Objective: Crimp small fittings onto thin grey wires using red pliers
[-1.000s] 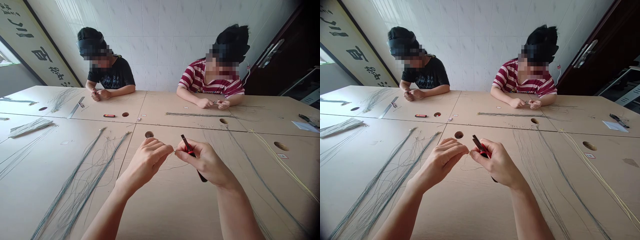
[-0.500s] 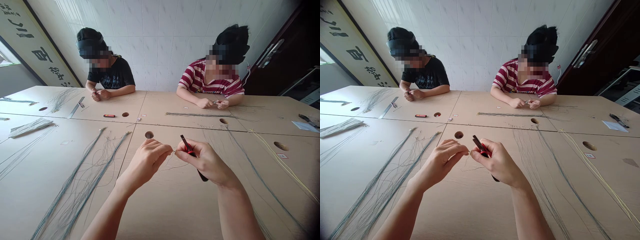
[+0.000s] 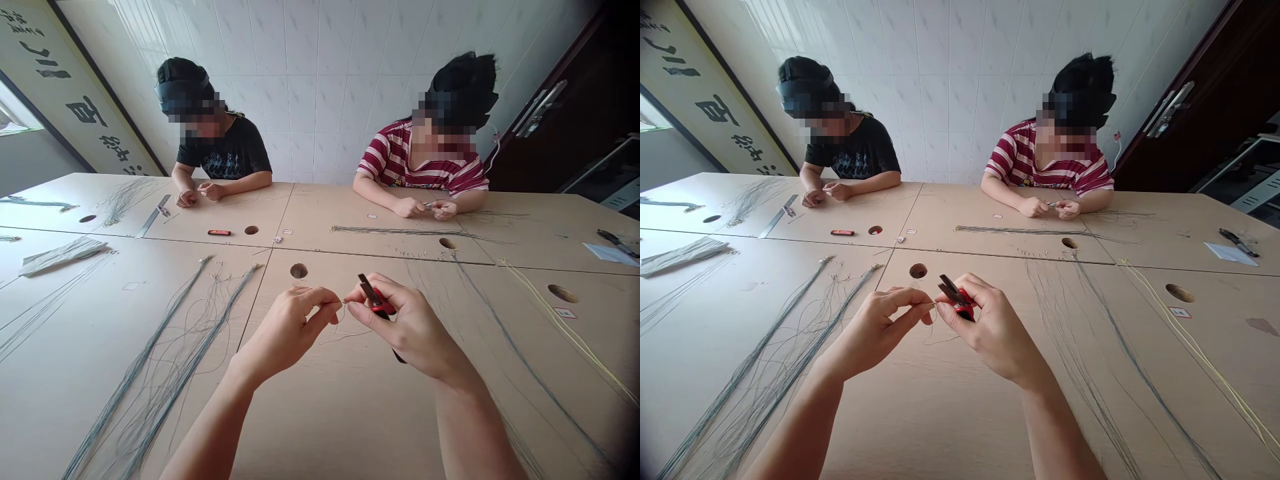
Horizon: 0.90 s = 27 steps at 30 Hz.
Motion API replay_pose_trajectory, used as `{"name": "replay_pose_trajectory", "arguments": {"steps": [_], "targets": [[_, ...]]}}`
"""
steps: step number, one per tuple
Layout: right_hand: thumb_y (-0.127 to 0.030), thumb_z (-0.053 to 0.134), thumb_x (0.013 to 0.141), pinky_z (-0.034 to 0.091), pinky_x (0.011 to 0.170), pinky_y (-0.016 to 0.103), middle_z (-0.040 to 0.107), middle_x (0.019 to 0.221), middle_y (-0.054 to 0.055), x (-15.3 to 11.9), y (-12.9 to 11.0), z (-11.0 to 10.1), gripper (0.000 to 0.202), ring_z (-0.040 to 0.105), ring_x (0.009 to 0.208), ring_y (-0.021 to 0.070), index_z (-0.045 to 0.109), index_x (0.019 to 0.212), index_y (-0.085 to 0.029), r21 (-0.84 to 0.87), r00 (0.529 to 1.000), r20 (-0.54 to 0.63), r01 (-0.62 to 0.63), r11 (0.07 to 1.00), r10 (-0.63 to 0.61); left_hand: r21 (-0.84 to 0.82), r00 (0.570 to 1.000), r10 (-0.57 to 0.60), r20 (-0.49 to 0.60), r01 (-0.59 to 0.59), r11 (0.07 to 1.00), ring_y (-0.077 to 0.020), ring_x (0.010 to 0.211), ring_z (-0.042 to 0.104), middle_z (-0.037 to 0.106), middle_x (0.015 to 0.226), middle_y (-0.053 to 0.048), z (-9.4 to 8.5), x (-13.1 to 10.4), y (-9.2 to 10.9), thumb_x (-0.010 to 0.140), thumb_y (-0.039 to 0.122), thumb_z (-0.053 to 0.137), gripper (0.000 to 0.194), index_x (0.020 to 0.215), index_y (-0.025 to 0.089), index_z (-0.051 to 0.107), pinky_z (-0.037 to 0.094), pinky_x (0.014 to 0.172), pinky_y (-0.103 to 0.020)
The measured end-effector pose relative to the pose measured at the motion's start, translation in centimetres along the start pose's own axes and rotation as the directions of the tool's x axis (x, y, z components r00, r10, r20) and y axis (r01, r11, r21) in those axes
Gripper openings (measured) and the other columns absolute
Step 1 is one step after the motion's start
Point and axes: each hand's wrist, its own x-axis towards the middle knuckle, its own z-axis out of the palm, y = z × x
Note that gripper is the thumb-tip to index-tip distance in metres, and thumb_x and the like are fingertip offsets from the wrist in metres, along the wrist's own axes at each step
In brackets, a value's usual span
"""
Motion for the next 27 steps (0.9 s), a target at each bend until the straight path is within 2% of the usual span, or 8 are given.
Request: {"name": "replay_pose_trajectory", "arguments": {"steps": [9, 11, 14, 16, 18, 21, 27], "targets": [[-0.034, 0.054, 0.089, 0.035, 0.058, 0.024, 0.044, 0.070, -0.003, 0.1, 0.1, 0.3, 0.020, 0.041, 0.063, 0.0107, 0.054, 0.074, -0.020, 0.012, 0.999, -0.005, -0.048, 0.999, 0.048, -0.027, 1.000, 0.018, -0.001, -0.018, 0.999, -0.0129, 0.076, 0.060, 0.069, 0.079, 0.001, 0.4, 0.0, -0.2, 0.094, 0.021, 0.046, 0.018, 0.087, 0.021, 0.062, 0.045, 0.067, -0.026], [-0.034, 0.054, 0.088, 0.034, 0.057, 0.024, 0.043, 0.070, -0.003, 0.2, 0.2, 0.4, 0.021, 0.039, 0.062, 0.0103, 0.053, 0.073, -0.020, 0.008, 0.998, -0.023, -0.059, 0.998, 0.059, -0.075, 0.999, -0.022, -0.035, 0.020, 0.997, -0.0133, 0.079, 0.061, 0.070, 0.084, 0.001, 0.5, 0.0, -0.2, 0.094, 0.024, 0.048, 0.015, 0.093, 0.022, 0.063, 0.044, 0.058, -0.022], [-0.037, 0.056, 0.088, 0.033, 0.058, 0.024, 0.043, 0.070, -0.003, 0.3, 0.3, 0.4, 0.023, 0.038, 0.062, 0.0101, 0.052, 0.072, -0.020, 0.017, 0.995, -0.071, -0.064, 0.998, 0.065, -0.135, 0.981, -0.136, -0.141, 0.117, 0.984, -0.0146, 0.089, 0.060, 0.070, 0.093, 0.000, 0.6, 0.0, 0.0, 0.092, 0.027, 0.049, 0.014, 0.097, 0.024, 0.062, 0.039, 0.048, -0.018], [-0.037, 0.056, 0.088, 0.033, 0.058, 0.024, 0.045, 0.070, -0.003, 0.3, 0.4, 0.4, 0.022, 0.039, 0.063, 0.0102, 0.053, 0.073, -0.020, 0.025, 0.994, -0.093, -0.059, 0.998, 0.061, -0.148, 0.961, -0.181, -0.211, 0.152, 0.977, -0.0148, 0.092, 0.058, 0.070, 0.091, 0.001, 0.7, 0.0, 0.2, 0.091, 0.026, 0.051, 0.012, 0.091, 0.024, 0.063, 0.042, 0.052, -0.018], [-0.036, 0.056, 0.087, 0.032, 0.058, 0.024, 0.046, 0.070, -0.003, 0.3, 0.5, 0.4, 0.020, 0.040, 0.063, 0.0104, 0.055, 0.075, -0.020, 0.029, 0.993, -0.105, -0.054, 0.998, 0.056, -0.151, 0.954, -0.175, -0.245, 0.141, 0.979, -0.0138, 0.088, 0.058, 0.069, 0.086, 0.002, 0.7, 0.0, 0.4, 0.090, 0.024, 0.053, 0.011, 0.085, 0.024, 0.063, 0.045, 0.062, -0.020], [-0.035, 0.057, 0.087, 0.031, 0.057, 0.025, 0.047, 0.070, -0.003, 0.4, 0.6, 0.5, 0.018, 0.041, 0.063, 0.0105, 0.057, 0.075, -0.021, 0.033, 0.992, -0.121, -0.041, 0.999, 0.044, -0.178, 0.965, -0.135, -0.223, 0.096, 0.979, -0.0124, 0.081, 0.056, 0.067, 0.082, 0.003, 0.8, 0.0, 0.7, 0.088, 0.022, 0.055, 0.012, 0.082, 0.023, 0.065, 0.047, 0.073, -0.024], [-0.033, 0.059, 0.085, 0.030, 0.055, 0.024, 0.048, 0.069, -0.003, 0.4, 0.4, 0.9, 0.017, 0.041, 0.062, 0.0102, 0.057, 0.075, -0.021, 0.052, 0.987, -0.143, -0.062, 0.997, 0.069, -0.285, 0.970, -0.154, -0.190, 0.095, 0.954, -0.0130, 0.083, 0.057, 0.068, 0.088, 0.001, 1.4, 0.1, 0.7, 0.089, 0.025, 0.055, 0.016, 0.088, 0.025, 0.071, 0.046, 0.073, -0.025]]}}
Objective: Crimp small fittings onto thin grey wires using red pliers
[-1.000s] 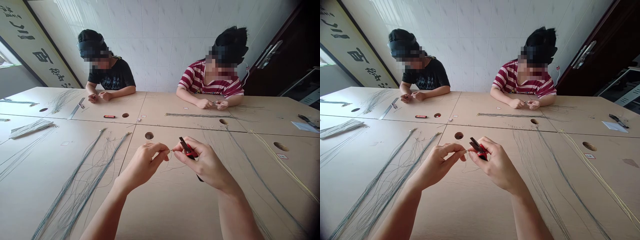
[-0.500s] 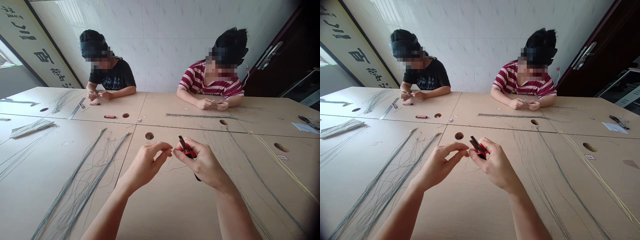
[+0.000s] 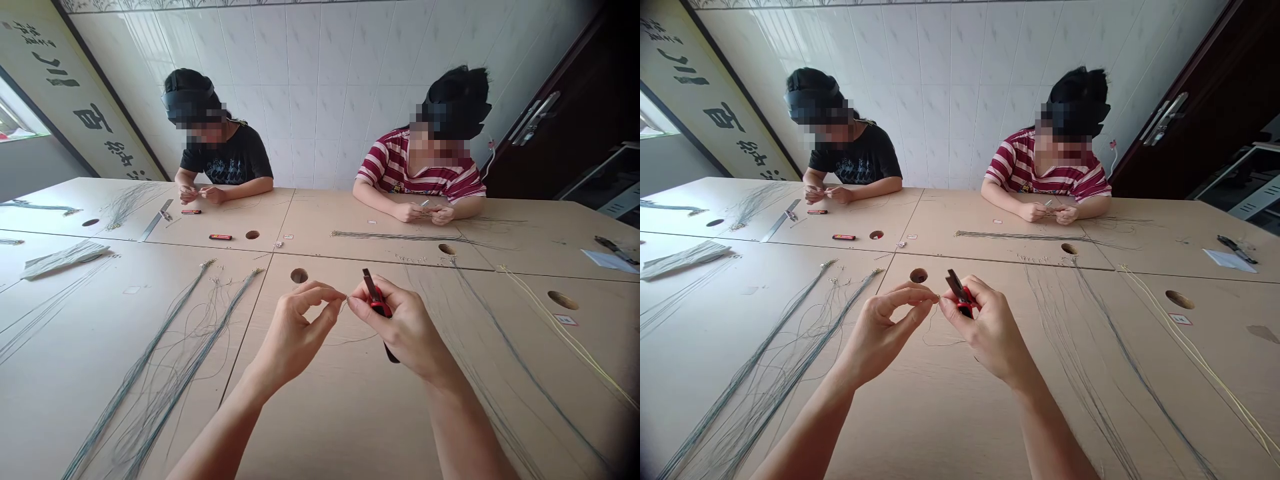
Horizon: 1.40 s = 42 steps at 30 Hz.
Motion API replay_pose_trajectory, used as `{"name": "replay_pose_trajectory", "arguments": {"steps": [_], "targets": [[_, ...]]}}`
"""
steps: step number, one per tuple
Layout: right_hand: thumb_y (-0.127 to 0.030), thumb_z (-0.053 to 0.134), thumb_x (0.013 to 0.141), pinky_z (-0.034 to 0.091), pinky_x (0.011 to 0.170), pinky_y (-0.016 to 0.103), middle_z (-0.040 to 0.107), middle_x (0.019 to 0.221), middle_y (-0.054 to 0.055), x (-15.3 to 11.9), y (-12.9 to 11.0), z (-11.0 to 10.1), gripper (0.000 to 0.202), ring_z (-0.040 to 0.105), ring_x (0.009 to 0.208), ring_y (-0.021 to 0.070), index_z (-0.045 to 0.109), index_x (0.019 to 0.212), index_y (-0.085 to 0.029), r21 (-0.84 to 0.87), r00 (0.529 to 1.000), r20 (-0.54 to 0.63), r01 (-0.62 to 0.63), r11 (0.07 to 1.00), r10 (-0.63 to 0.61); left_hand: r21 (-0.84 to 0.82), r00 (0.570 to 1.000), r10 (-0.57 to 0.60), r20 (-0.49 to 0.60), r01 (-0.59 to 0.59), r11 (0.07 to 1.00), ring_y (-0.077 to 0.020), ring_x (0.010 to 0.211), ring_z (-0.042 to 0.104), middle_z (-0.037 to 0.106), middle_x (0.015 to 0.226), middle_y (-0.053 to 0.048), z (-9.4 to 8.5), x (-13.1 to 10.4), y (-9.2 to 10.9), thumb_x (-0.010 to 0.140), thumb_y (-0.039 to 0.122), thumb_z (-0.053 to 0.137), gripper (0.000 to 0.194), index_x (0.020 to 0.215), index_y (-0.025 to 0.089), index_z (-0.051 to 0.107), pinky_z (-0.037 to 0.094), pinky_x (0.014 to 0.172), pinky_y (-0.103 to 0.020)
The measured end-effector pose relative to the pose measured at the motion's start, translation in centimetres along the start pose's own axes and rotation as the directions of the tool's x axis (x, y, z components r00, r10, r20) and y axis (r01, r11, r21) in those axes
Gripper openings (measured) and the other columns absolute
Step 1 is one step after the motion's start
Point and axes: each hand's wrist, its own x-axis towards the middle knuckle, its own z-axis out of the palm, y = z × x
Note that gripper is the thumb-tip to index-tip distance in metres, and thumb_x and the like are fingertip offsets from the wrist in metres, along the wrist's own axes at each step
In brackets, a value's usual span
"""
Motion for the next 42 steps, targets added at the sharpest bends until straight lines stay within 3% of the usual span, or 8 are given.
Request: {"name": "replay_pose_trajectory", "arguments": {"steps": [6, 10, 17, 22, 27, 32, 42], "targets": [[-0.034, 0.058, 0.085, 0.031, 0.054, 0.024, 0.045, 0.068, -0.003, 0.0, 0.2, 0.4, 0.019, 0.040, 0.062, 0.0099, 0.055, 0.073, -0.020, -0.008, 0.999, -0.026, 0.033, 0.999, -0.033, -0.092, 0.996, -0.073, -0.043, 0.069, 0.993, -0.0109, 0.074, 0.055, 0.068, 0.078, 0.002, 0.6, 0.3, -0.2, 0.089, 0.028, 0.056, 0.017, 0.080, 0.021, 0.069, 0.043, 0.075, -0.025], [-0.032, 0.057, 0.085, 0.034, 0.055, 0.023, 0.044, 0.069, -0.003, 0.0, 0.4, 1.0, 0.018, 0.041, 0.061, 0.0098, 0.053, 0.072, -0.020, -0.055, 0.996, -0.053, 0.070, 0.996, -0.073, -0.191, 0.984, -0.174, -0.035, 0.164, 0.968, -0.0106, 0.067, 0.050, 0.064, 0.071, 0.001, 0.8, 0.4, -0.8, 0.086, 0.034, 0.060, 0.019, 0.077, 0.019, 0.066, 0.041, 0.063, -0.024], [-0.032, 0.055, 0.087, 0.037, 0.056, 0.024, 0.047, 0.072, -0.002, 0.1, 0.1, 1.5, 0.017, 0.044, 0.063, 0.0107, 0.055, 0.074, -0.019, -0.096, 0.991, -0.064, 0.108, 0.989, -0.115, -0.208, 0.976, -0.209, -0.062, 0.192, 0.959, -0.0111, 0.066, 0.049, 0.062, 0.072, 0.000, 1.0, 0.7, -1.2, 0.085, 0.030, 0.059, 0.016, 0.075, 0.018, 0.063, 0.037, 0.056, -0.022], [-0.029, 0.056, 0.087, 0.036, 0.055, 0.023, 0.047, 0.072, -0.002, 0.0, 0.0, 1.4, 0.016, 0.044, 0.062, 0.0101, 0.057, 0.075, -0.019, -0.129, 0.986, -0.049, 0.151, 0.980, -0.159, -0.209, 0.973, -0.223, -0.059, 0.207, 0.956, -0.0129, 0.073, 0.054, 0.065, 0.077, -0.001, 0.7, 0.8, -1.4, 0.086, 0.029, 0.057, 0.014, 0.077, 0.018, 0.062, 0.041, 0.062, -0.024], [-0.028, 0.056, 0.087, 0.037, 0.057, 0.023, 0.052, 0.076, -0.001, 0.2, 0.2, 1.0, 0.013, 0.049, 0.065, 0.0101, 0.058, 0.078, -0.020, -0.149, 0.981, -0.074, 0.167, 0.975, -0.179, -0.236, 0.978, -0.207, 0.039, 0.210, 0.949, -0.0159, 0.088, 0.061, 0.069, 0.086, -0.002, 0.2, 0.8, -1.5, 0.087, 0.028, 0.056, 0.013, 0.081, 0.018, 0.062, 0.045, 0.074, -0.028], [-0.024, 0.054, 0.087, 0.037, 0.058, 0.023, 0.052, 0.078, -0.001, 0.2, 0.3, 0.9, 0.013, 0.047, 0.065, 0.0098, 0.057, 0.076, -0.019, -0.144, 0.979, -0.037, 0.195, 0.970, -0.202, -0.207, 0.974, -0.193, 0.119, 0.214, 0.955, -0.0164, 0.086, 0.064, 0.070, 0.085, -0.003, 0.2, 0.8, -1.3, 0.088, 0.031, 0.056, 0.016, 0.080, 0.017, 0.060, 0.046, 0.076, -0.030], [-0.029, 0.054, 0.087, 0.036, 0.057, 0.024, 0.050, 0.073, -0.001, 0.2, 0.2, 0.4, 0.016, 0.044, 0.063, 0.0110, 0.057, 0.074, -0.020, -0.086, 0.994, -0.036, 0.099, 0.991, -0.102, -0.266, 0.974, -0.182, 0.137, 0.214, 0.940, -0.0153, 0.088, 0.064, 0.071, 0.089, -0.005, 0.3, 0.9, -1.3, 0.092, 0.034, 0.051, 0.020, 0.086, 0.017, 0.061, 0.047, 0.082, -0.030]]}}
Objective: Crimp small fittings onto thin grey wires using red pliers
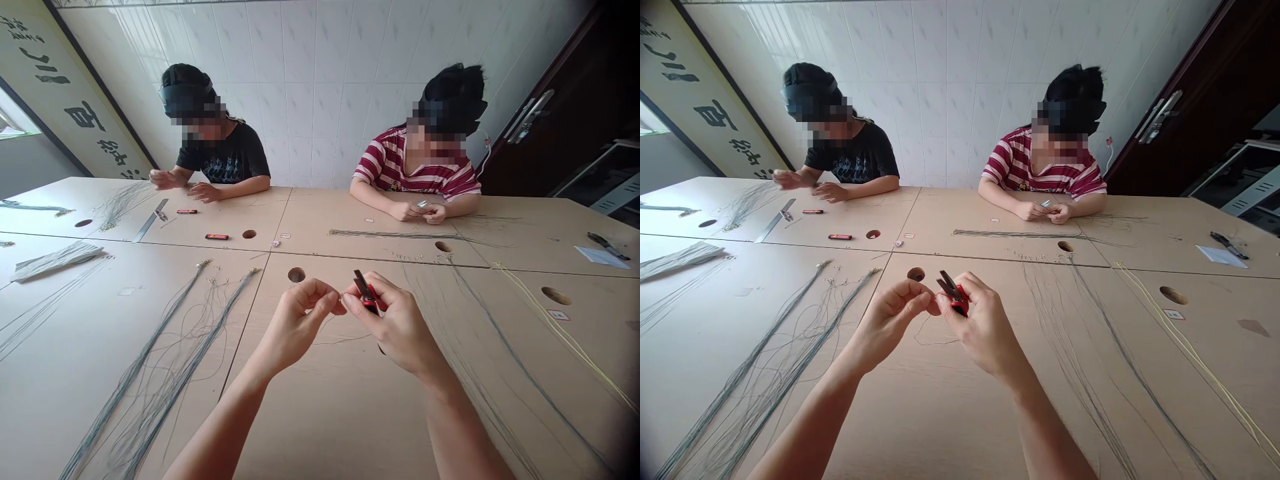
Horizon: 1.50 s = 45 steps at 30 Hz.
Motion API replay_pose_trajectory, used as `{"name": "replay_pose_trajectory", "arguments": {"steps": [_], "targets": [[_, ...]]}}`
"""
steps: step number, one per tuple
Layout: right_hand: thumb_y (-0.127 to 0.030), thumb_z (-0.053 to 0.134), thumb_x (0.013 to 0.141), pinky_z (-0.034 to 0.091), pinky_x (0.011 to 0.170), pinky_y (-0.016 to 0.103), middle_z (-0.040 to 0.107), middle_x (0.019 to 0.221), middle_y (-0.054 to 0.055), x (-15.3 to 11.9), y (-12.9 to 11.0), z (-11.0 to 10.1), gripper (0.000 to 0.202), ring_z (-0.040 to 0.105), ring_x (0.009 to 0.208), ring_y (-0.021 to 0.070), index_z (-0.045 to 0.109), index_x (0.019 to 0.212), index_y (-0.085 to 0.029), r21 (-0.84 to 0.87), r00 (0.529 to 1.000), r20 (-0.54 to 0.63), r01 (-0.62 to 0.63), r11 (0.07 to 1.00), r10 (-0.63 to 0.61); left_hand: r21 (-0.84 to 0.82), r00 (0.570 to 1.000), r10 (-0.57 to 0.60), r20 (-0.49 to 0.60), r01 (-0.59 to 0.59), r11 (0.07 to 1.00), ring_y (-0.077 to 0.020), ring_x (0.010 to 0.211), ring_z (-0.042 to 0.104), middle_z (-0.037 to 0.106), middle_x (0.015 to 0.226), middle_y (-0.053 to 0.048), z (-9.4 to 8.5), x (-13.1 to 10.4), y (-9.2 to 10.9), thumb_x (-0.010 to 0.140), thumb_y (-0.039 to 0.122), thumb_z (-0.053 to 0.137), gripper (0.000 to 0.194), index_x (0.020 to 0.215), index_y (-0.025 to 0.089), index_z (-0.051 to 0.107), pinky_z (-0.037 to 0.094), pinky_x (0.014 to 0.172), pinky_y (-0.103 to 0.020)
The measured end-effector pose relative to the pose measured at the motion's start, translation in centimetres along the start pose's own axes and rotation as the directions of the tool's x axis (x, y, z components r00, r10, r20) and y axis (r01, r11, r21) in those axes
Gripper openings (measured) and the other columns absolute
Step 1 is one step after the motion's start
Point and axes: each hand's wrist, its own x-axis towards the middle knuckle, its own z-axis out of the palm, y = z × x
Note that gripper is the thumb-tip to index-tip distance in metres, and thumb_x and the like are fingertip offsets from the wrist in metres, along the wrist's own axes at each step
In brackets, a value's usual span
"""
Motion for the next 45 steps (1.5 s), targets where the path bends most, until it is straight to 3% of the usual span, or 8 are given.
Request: {"name": "replay_pose_trajectory", "arguments": {"steps": [21, 31, 35, 39, 42, 45], "targets": [[-0.034, 0.056, 0.087, 0.035, 0.060, 0.025, 0.056, 0.068, -0.003, 0.4, 0.4, -0.3, 0.017, 0.046, 0.064, 0.0117, 0.058, 0.076, -0.021, 0.136, 0.997, 0.051, -0.069, 0.988, 0.063, -0.091, 0.995, 0.041, 0.094, -0.032, 0.995, -0.0168, 0.088, 0.065, 0.070, 0.089, -0.007, 0.1, 0.4, -0.5, 0.087, 0.029, 0.058, 0.016, 0.091, 0.015, 0.066, 0.051, 0.083, -0.032], [-0.040, 0.059, 0.085, 0.039, 0.063, 0.025, 0.058, 0.074, 0.000, 0.6, 0.7, -0.3, 0.022, 0.047, 0.068, 0.0124, 0.061, 0.078, -0.020, 0.224, 0.991, 0.097, -0.116, 0.968, 0.097, -0.046, 0.995, 0.039, 0.097, -0.034, 0.998, -0.0176, 0.092, 0.066, 0.072, 0.090, -0.007, -0.1, 0.3, -0.3, 0.090, 0.028, 0.053, 0.019, 0.092, 0.016, 0.067, 0.050, 0.088, -0.033], [-0.039, 0.060, 0.083, 0.041, 0.069, 0.026, 0.059, 0.078, 0.001, 0.5, 0.7, -0.5, 0.021, 0.051, 0.074, 0.0137, 0.062, 0.077, -0.020, 0.310, 0.988, 0.129, -0.127, 0.942, 0.090, 0.030, 0.989, 0.147, 0.024, -0.148, 0.989, -0.0161, 0.087, 0.066, 0.072, 0.088, -0.005, 0.2, 0.1, -0.4, 0.089, 0.030, 0.056, 0.017, 0.090, 0.018, 0.067, 0.052, 0.081, -0.030], [-0.039, 0.064, 0.080, 0.040, 0.064, 0.026, 0.054, 0.076, 0.000, 0.7, 1.0, -0.4, 0.020, 0.045, 0.068, 0.0117, 0.063, 0.075, -0.019, 0.439, 0.967, 0.212, -0.222, 0.871, 0.139, 0.277, 0.926, 0.366, -0.095, -0.328, 0.903, -0.0134, 0.080, 0.064, 0.070, 0.084, -0.002, 0.3, 0.0, -0.7, 0.086, 0.025, 0.061, 0.009, 0.092, 0.021, 0.065, 0.052, 0.078, -0.028], [-0.039, 0.067, 0.077, 0.039, 0.060, 0.026, 0.045, 0.068, -0.001, 0.9, 1.3, -0.2, 0.022, 0.041, 0.063, 0.0110, 0.062, 0.073, -0.018, 0.552, 0.933, 0.316, -0.330, 0.766, 0.174, 0.417, 0.835, 0.548, -0.054, -0.480, 0.772, -0.0140, 0.082, 0.064, 0.069, 0.087, -0.003, 0.0, 0.1, -0.8, 0.087, 0.019, 0.060, 0.014, 0.100, 0.022, 0.064, 0.053, 0.077, -0.029], [-0.037, 0.069, 0.075, 0.038, 0.058, 0.025, 0.042, 0.064, -0.002, 1.1, 1.6, -0.1, 0.021, 0.039, 0.061, 0.0103, 0.062, 0.073, -0.017, 0.633, 0.901, 0.394, -0.409, 0.657, 0.181, 0.435, 0.735, 0.677, 0.036, -0.622, 0.651, -0.0137, 0.083, 0.064, 0.067, 0.094, -0.005, -0.4, 0.3, -0.9, 0.088, 0.013, 0.057, 0.022, 0.106, 0.022, 0.064, 0.053, 0.073, -0.027]]}}
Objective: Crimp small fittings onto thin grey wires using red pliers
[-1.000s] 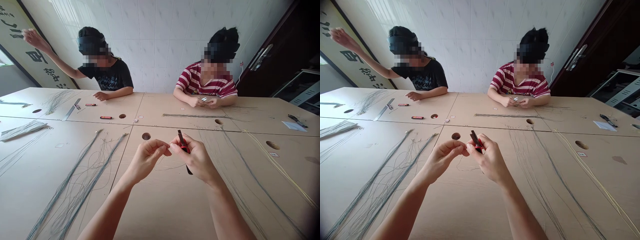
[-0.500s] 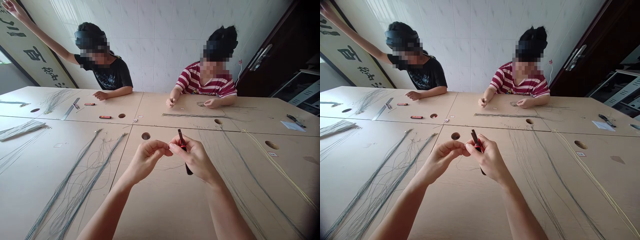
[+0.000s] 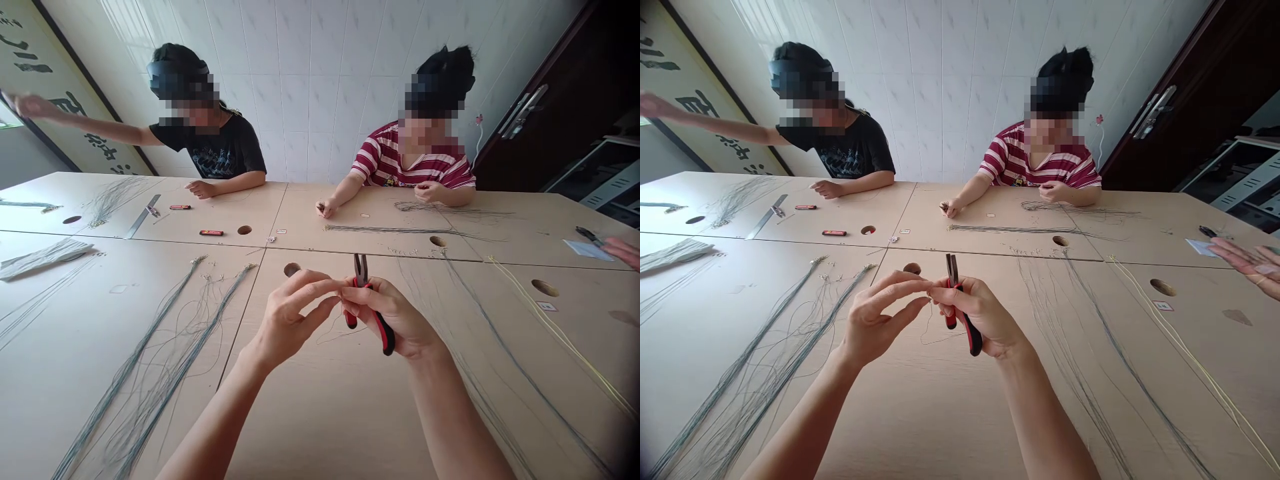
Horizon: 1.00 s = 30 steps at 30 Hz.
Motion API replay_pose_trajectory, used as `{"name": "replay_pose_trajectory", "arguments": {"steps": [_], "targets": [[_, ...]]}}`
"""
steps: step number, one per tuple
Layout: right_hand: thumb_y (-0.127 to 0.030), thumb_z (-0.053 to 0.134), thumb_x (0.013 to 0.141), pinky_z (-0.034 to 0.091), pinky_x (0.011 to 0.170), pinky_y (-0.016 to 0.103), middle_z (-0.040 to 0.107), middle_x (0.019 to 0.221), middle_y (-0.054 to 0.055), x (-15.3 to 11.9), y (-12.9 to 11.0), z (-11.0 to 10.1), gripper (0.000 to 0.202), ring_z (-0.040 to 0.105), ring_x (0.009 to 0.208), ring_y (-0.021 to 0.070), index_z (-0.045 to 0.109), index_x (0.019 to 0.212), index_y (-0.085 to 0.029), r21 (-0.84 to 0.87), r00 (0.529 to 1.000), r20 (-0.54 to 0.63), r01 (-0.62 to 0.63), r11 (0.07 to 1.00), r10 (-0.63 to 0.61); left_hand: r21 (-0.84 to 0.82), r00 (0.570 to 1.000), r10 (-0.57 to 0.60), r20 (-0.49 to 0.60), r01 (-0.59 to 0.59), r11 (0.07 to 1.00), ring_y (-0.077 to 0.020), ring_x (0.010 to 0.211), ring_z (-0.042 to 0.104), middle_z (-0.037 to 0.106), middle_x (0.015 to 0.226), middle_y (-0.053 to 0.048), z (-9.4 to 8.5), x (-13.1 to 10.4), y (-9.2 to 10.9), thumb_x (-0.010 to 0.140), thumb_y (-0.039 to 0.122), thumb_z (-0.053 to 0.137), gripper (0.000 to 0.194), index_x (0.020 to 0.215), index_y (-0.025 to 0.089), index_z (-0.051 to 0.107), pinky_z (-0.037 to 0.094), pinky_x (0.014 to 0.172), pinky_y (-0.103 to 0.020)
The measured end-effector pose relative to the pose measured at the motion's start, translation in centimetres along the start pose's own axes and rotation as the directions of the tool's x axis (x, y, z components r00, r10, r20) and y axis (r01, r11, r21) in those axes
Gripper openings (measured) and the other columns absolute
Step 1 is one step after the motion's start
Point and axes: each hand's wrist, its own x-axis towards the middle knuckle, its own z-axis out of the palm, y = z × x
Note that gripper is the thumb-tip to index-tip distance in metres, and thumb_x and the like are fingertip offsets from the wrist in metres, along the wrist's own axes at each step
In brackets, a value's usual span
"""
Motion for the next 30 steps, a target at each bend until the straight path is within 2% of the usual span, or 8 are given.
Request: {"name": "replay_pose_trajectory", "arguments": {"steps": [3, 8, 15, 18, 22, 26, 28, 30], "targets": [[-0.035, 0.069, 0.076, 0.037, 0.058, 0.024, 0.043, 0.062, -0.003, 0.07, 0.12, -0.10, 0.019, 0.040, 0.060, 0.0096, 0.064, 0.074, -0.017, 0.071, 0.999, 0.028, -0.030, 0.997, 0.028, 0.018, 0.997, 0.077, 0.013, -0.077, 0.997, -0.0128, 0.080, 0.063, 0.065, 0.094, -0.005, -0.06, 0.02, -0.36, 0.088, 0.009, 0.056, 0.027, 0.109, 0.024, 0.064, 0.052, 0.069, -0.026], [-0.033, 0.069, 0.077, 0.038, 0.059, 0.024, 0.044, 0.058, -0.004, -0.05, 0.12, -0.12, 0.018, 0.042, 0.060, 0.0101, 0.064, 0.074, -0.016, 0.116, 0.998, 0.041, -0.059, 0.992, 0.054, 0.146, 0.988, 0.155, 0.004, -0.154, 0.977, -0.0149, 0.081, 0.062, 0.066, 0.094, -0.006, -0.08, -0.01, -0.51, 0.086, 0.008, 0.057, 0.026, 0.106, 0.023, 0.065, 0.049, 0.069, -0.028], [-0.031, 0.069, 0.077, 0.036, 0.057, 0.024, 0.045, 0.059, -0.004, -0.23, -0.03, 0.27, 0.015, 0.040, 0.059, 0.0091, 0.065, 0.077, -0.016, 0.147, 0.998, 0.038, -0.056, 0.987, 0.051, 0.253, 0.972, 0.234, -0.013, -0.223, 0.941, -0.0164, 0.086, 0.063, 0.067, 0.094, -0.005, -0.16, 0.05, -0.06, 0.085, 0.005, 0.057, 0.028, 0.105, 0.024, 0.063, 0.051, 0.074, -0.031], [-0.033, 0.068, 0.079, 0.036, 0.056, 0.024, 0.045, 0.058, -0.003, -0.30, 0.09, 0.42, 0.017, 0.040, 0.059, 0.0092, 0.065, 0.078, -0.016, 0.153, 0.999, 0.024, -0.048, 0.987, 0.045, 0.257, 0.968, 0.248, -0.030, -0.233, 0.938, -0.0163, 0.084, 0.064, 0.067, 0.093, -0.006, -0.17, 0.08, -0.08, 0.083, 0.004, 0.058, 0.028, 0.103, 0.023, 0.063, 0.052, 0.071, -0.030], [-0.037, 0.070, 0.077, 0.036, 0.055, 0.024, 0.046, 0.059, -0.002, -0.20, 0.33, 0.65, 0.021, 0.041, 0.060, 0.0099, 0.065, 0.078, -0.016, 0.148, 0.998, -0.034, -0.043, 0.988, 0.048, 0.218, 0.974, 0.217, -0.063, -0.199, 0.956, -0.0149, 0.080, 0.064, 0.067, 0.092, -0.005, -0.16, 0.15, -0.28, 0.084, 0.004, 0.058, 0.024, 0.099, 0.021, 0.064, 0.051, 0.065, -0.028], [-0.041, 0.071, 0.076, 0.036, 0.055, 0.024, 0.049, 0.065, -0.001, 0.12, 0.56, 0.80, 0.024, 0.041, 0.061, 0.0100, 0.065, 0.079, -0.017, 0.095, 0.993, -0.117, -0.003, 0.996, 0.014, 0.137, 0.987, 0.141, -0.072, -0.130, 0.982, -0.0150, 0.083, 0.064, 0.066, 0.091, -0.005, -0.08, 0.20, -0.51, 0.085, 0.005, 0.057, 0.018, 0.094, 0.019, 0.063, 0.052, 0.074, -0.030], [-0.043, 0.069, 0.077, 0.035, 0.056, 0.025, 0.048, 0.065, -0.001, 0.22, 0.69, 0.75, 0.026, 0.041, 0.061, 0.0103, 0.066, 0.082, -0.018, -0.031, 0.979, -0.196, 0.048, 0.998, -0.053, 0.091, 0.995, 0.066, -0.073, -0.059, 0.994, -0.0158, 0.089, 0.064, 0.066, 0.091, -0.005, -0.04, 0.17, -0.59, 0.086, 0.006, 0.056, 0.015, 0.093, 0.019, 0.061, 0.052, 0.079, -0.030], [-0.044, 0.067, 0.079, 0.036, 0.058, 0.025, 0.050, 0.067, -0.001, 0.21, 0.77, 0.63, 0.025, 0.042, 0.063, 0.0108, 0.067, 0.084, -0.019, -0.222, 0.949, -0.262, 0.119, 0.968, -0.177, 0.057, 0.997, -0.027, -0.069, 0.031, 0.998, -0.0157, 0.092, 0.063, 0.066, 0.092, -0.005, -0.03, 0.10, -0.63, 0.087, 0.008, 0.055, 0.013, 0.092, 0.019, 0.059, 0.051, 0.081, -0.030]]}}
